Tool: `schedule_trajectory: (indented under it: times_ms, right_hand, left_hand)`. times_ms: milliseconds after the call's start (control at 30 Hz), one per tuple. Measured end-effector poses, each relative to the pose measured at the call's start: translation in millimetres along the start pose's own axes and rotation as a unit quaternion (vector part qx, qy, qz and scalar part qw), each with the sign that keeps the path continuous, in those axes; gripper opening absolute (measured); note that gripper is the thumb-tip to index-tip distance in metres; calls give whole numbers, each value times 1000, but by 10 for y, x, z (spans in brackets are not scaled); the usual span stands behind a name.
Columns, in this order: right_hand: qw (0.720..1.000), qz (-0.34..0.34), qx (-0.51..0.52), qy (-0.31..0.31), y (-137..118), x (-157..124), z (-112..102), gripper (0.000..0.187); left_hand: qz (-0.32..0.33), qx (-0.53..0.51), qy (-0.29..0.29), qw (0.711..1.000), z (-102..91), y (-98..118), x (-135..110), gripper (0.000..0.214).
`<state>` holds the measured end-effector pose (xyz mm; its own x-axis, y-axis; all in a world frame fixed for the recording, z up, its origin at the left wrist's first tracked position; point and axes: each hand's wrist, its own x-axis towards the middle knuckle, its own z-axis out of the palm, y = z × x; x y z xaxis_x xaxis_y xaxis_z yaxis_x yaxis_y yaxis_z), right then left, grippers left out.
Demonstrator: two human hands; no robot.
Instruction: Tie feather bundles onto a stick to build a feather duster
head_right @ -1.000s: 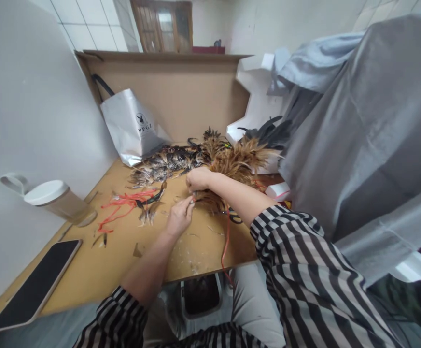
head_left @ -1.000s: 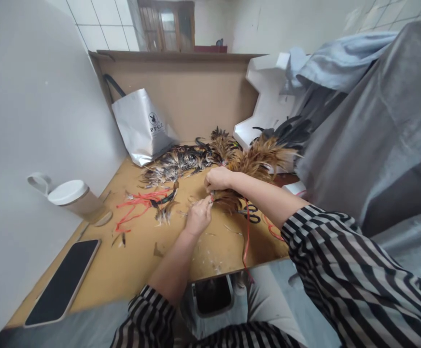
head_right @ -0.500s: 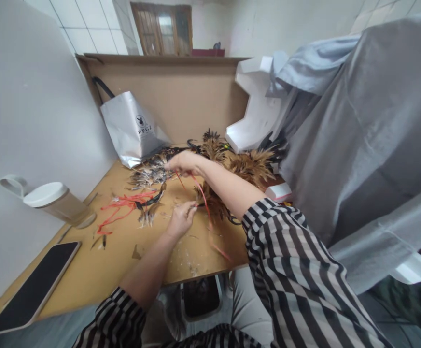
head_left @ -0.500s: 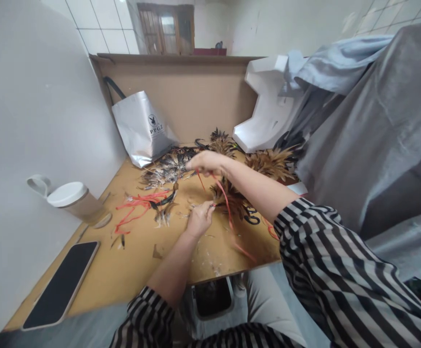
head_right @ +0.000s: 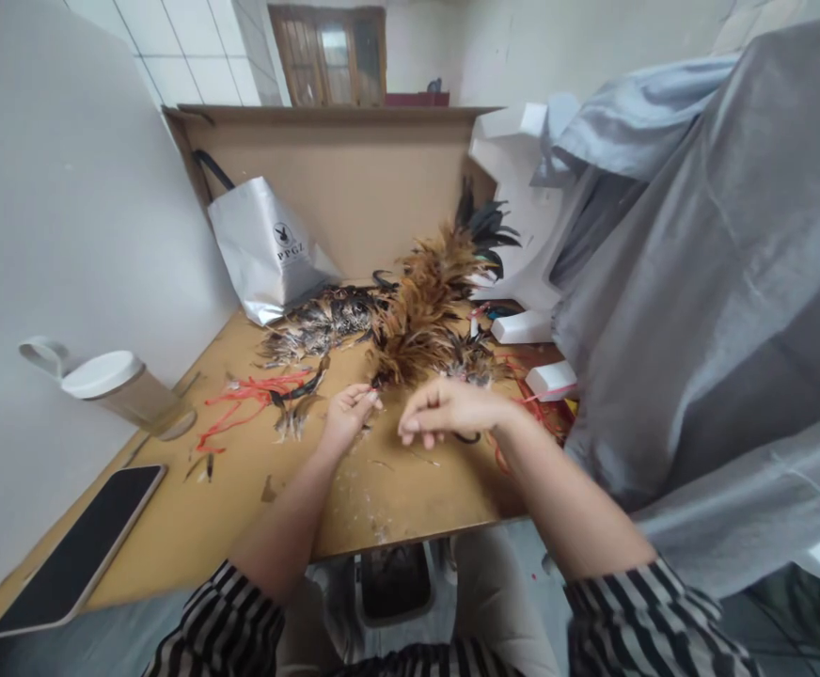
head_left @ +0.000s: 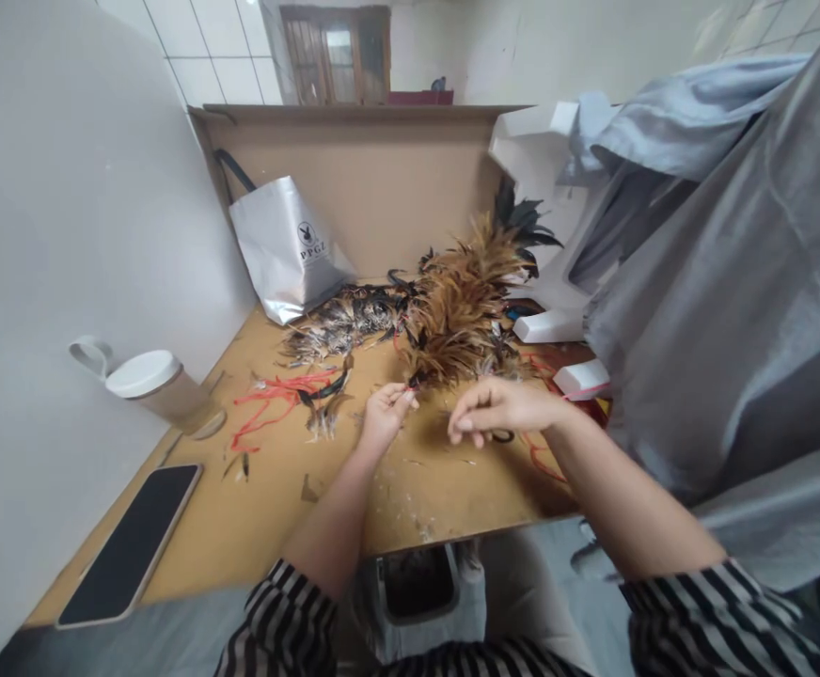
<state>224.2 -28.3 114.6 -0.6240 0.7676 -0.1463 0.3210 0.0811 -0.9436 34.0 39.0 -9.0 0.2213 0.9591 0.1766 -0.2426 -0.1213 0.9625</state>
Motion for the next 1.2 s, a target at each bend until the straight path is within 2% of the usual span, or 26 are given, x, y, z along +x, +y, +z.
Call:
schedule_trajectory:
  times_ms: [33, 67, 133, 167, 200, 300, 400, 533, 633, 733, 900, 1000, 1067, 1200]
  right_hand:
    - [999, 13, -10, 29, 174, -7, 75, 24]
    - [994, 10, -15, 108, 338, 33, 133, 23]
    - [964, 4, 1, 268, 600, 220, 207, 23]
    - [950, 3, 21, 312, 686, 345, 228, 24]
    - [942, 0, 44, 332, 738, 475, 241, 24]
    - [954, -31, 79, 288, 752, 802, 260, 13]
    - [965, -51, 54, 253, 729, 961, 263, 14]
    - [954, -50, 27, 296, 847, 998, 242, 19]
    - [942, -40, 79, 323, 950, 1018, 261, 26]
    - [926, -69, 119, 350, 963, 1060, 366, 28]
    - [900, -95, 14, 426, 846, 1115, 638, 31]
    - [886, -94, -49, 452, 776, 1157, 731, 33]
    - [881, -81, -54, 463, 744, 1201, 741, 33]
    - [881, -44, -18, 471, 724, 1286, 677, 30]
  left_hand:
    - [-10, -15, -5, 1000, -2, 21, 0, 33]
    - [-18, -28, -11, 999, -3, 37, -2, 33]
    - [-31, -49, -21, 998, -7, 54, -9, 33]
    - [-36, -59, -26, 997, -9, 57, -12, 33]
    - [-42, -69, -29, 996, -12, 59, -14, 33]
    - [-55, -86, -45, 994, -36, 65, -3, 33]
    - [-47, -89, -48, 994, -75, 71, 27, 31]
    - [-26, -73, -10, 997, -114, 44, 71, 30]
    - [-5, -22, 26, 999, -110, 2, 89, 32]
    - [26, 28, 50, 998, -96, -16, 92, 30]
    - [87, 96, 87, 988, -126, -7, 81, 21]
    - [124, 135, 101, 978, -183, -40, 77, 18]
    - [145, 171, 121, 967, -223, -77, 77, 20]
    - [199, 289, 177, 919, -269, -143, 77, 26]
